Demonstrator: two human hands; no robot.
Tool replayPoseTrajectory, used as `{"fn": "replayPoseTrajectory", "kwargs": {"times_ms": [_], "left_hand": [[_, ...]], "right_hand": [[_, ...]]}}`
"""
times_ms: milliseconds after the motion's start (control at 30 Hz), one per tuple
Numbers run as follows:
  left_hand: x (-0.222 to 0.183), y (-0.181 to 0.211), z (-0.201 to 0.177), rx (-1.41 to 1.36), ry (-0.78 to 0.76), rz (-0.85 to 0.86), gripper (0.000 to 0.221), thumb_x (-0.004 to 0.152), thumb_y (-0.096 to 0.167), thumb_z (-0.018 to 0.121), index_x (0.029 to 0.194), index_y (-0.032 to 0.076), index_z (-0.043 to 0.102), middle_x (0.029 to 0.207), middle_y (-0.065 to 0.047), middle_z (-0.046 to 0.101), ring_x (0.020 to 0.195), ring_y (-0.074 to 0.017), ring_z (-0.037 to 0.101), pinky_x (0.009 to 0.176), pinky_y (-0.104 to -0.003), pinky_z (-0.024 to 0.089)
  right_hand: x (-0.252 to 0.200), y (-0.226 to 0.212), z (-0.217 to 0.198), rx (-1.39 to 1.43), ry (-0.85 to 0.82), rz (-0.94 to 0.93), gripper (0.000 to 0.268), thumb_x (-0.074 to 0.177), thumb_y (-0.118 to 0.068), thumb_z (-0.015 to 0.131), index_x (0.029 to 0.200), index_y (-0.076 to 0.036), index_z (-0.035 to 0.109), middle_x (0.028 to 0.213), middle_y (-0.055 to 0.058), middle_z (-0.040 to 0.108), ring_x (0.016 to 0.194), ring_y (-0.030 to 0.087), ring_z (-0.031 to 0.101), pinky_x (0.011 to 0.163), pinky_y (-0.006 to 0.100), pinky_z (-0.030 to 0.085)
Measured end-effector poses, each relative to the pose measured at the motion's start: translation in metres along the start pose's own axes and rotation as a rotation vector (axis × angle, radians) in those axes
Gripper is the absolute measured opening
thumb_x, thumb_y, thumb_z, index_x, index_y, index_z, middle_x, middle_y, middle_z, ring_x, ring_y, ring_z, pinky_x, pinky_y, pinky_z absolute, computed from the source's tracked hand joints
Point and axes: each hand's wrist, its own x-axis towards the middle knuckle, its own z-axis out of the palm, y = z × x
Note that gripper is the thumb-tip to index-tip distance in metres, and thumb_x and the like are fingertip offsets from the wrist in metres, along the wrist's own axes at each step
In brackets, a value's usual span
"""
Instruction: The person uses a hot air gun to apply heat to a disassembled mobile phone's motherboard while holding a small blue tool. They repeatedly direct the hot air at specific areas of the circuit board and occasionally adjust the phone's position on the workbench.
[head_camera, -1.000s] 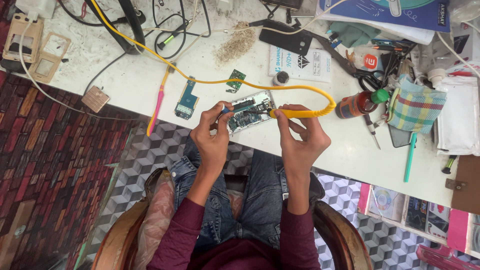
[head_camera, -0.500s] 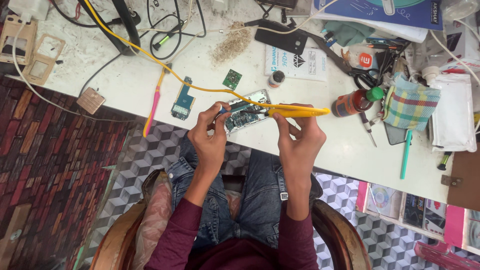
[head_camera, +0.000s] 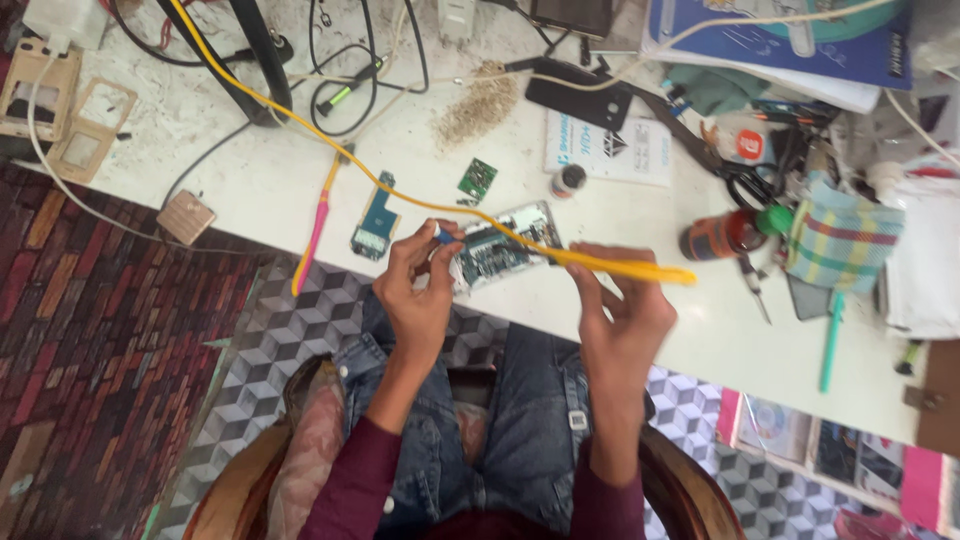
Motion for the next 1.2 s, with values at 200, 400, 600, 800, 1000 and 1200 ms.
{"fn": "replayPoseTrajectory", "kwargs": {"times_ms": [200, 400, 600, 800, 1000, 1200], "left_hand": [[0.001, -0.013, -0.003, -0.103, -0.065, -0.055, 0.033, 0.099, -0.014, 0.064, 0.128, -0.001, 0.056, 0.110, -0.016, 0.076, 0.095, -0.0179, 0.078, 0.062, -0.023, 0.058], [-0.015, -0.020, 0.002, -0.204, 0.004, -0.036, 0.037, 0.101, -0.014, 0.065, 0.131, 0.003, 0.052, 0.112, -0.019, 0.073, 0.096, -0.0185, 0.075, 0.072, -0.026, 0.062], [-0.020, -0.038, 0.001, -0.290, 0.017, -0.039, 0.042, 0.101, -0.017, 0.063, 0.134, 0.005, 0.048, 0.115, -0.023, 0.069, 0.106, -0.0286, 0.076, 0.077, -0.031, 0.066], [-0.027, -0.041, 0.000, -0.238, 0.029, -0.057, 0.040, 0.099, -0.018, 0.062, 0.129, 0.005, 0.049, 0.109, -0.028, 0.068, 0.106, -0.0352, 0.075, 0.080, -0.038, 0.069], [-0.029, -0.033, 0.001, -0.324, 0.006, -0.056, 0.038, 0.104, -0.016, 0.062, 0.129, 0.009, 0.049, 0.108, -0.030, 0.073, 0.102, -0.0334, 0.078, 0.078, -0.036, 0.070], [-0.022, -0.023, 0.000, -0.278, -0.046, -0.049, 0.036, 0.101, -0.016, 0.064, 0.126, 0.008, 0.055, 0.110, -0.029, 0.075, 0.105, -0.0344, 0.079, 0.079, -0.039, 0.067]], "right_hand": [[-0.012, 0.009, 0.004, -0.194, 0.083, 0.100, 0.018, 0.095, 0.005, 0.072, 0.110, 0.004, 0.063, 0.111, 0.017, 0.078, 0.097, 0.023, 0.074, 0.074, 0.033, 0.062], [-0.005, 0.008, 0.010, -0.030, 0.111, 0.024, 0.023, 0.096, 0.013, 0.069, 0.113, 0.006, 0.055, 0.116, 0.025, 0.072, 0.115, 0.029, 0.075, 0.105, 0.036, 0.064], [-0.002, 0.025, 0.008, -0.182, 0.203, 0.169, 0.023, 0.090, 0.011, 0.065, 0.103, 0.004, 0.048, 0.104, 0.029, 0.069, 0.107, 0.032, 0.074, 0.097, 0.037, 0.064], [-0.005, 0.111, -0.072, -0.212, -0.225, 0.046, 0.026, 0.083, 0.008, 0.067, 0.103, 0.002, 0.051, 0.113, 0.031, 0.069, 0.118, 0.040, 0.069, 0.094, 0.042, 0.061], [0.015, 0.186, -0.186, -0.183, -0.576, 0.549, 0.028, 0.093, -0.006, 0.055, 0.120, 0.001, 0.052, 0.131, 0.026, 0.064, 0.126, 0.038, 0.063, 0.100, 0.046, 0.053], [0.034, 0.253, -0.246, -0.135, -0.535, 1.079, 0.039, 0.101, -0.016, 0.043, 0.135, 0.000, 0.051, 0.144, 0.021, 0.058, 0.133, 0.036, 0.056, 0.104, 0.049, 0.046]]}}
